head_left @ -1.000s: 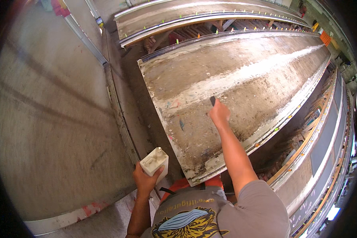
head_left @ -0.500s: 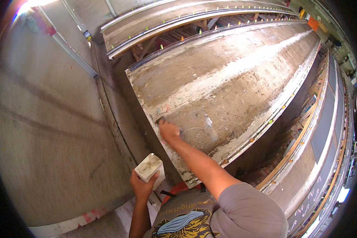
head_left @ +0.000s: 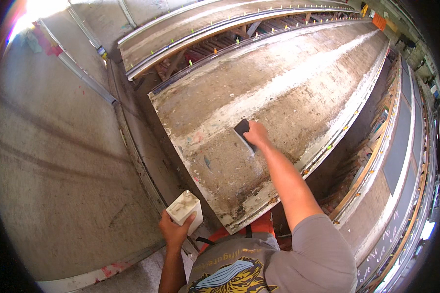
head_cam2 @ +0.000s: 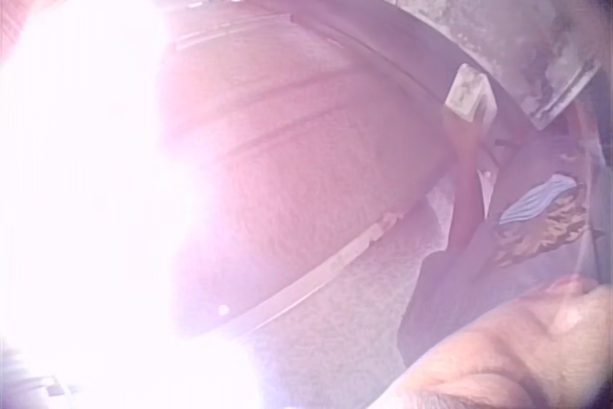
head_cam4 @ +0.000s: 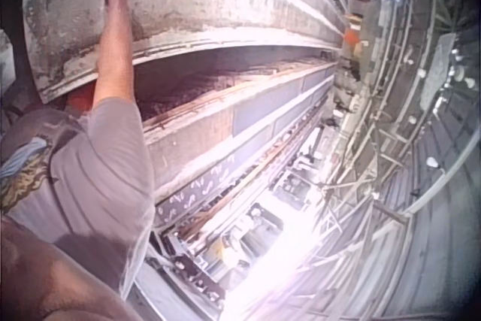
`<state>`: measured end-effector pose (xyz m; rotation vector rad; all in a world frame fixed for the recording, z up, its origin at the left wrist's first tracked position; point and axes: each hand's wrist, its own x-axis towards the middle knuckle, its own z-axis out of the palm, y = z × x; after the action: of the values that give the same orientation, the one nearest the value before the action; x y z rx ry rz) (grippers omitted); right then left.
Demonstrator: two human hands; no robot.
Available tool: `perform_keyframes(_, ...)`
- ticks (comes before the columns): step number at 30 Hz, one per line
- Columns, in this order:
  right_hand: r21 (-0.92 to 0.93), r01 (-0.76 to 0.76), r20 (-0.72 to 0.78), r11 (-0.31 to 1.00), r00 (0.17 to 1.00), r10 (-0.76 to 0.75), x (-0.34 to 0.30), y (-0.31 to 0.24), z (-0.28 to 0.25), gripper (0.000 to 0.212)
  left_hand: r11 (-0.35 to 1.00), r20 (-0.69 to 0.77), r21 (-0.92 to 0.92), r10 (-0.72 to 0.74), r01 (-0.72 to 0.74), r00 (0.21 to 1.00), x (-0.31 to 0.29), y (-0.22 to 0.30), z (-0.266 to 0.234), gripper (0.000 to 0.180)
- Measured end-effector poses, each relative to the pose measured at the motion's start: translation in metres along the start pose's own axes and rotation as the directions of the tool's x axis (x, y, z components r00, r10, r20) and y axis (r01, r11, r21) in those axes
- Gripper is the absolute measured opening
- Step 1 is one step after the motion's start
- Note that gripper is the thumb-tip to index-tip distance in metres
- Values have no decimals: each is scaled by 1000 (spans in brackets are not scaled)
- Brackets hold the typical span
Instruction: The person applies a white adhesive from a plastic bottle onto the surface of a large wooden boat hull. They use a small rectangular tool to spread the substance evenly along the seams and surface of the wood.
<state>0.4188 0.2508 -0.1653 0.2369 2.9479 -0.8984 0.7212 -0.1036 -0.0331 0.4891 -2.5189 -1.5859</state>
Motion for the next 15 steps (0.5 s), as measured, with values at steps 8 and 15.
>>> perform_keyframes(8,-346,297,244,890,944,-220,-38,-16,-14,27,999,65,-36,-7,9,998,0,8,16,57)
perform_keyframes(15,-329,563,186,758,826,-532,-192,-8,50,43,1000,96,-1,-20,20,995,2,4,20,64)
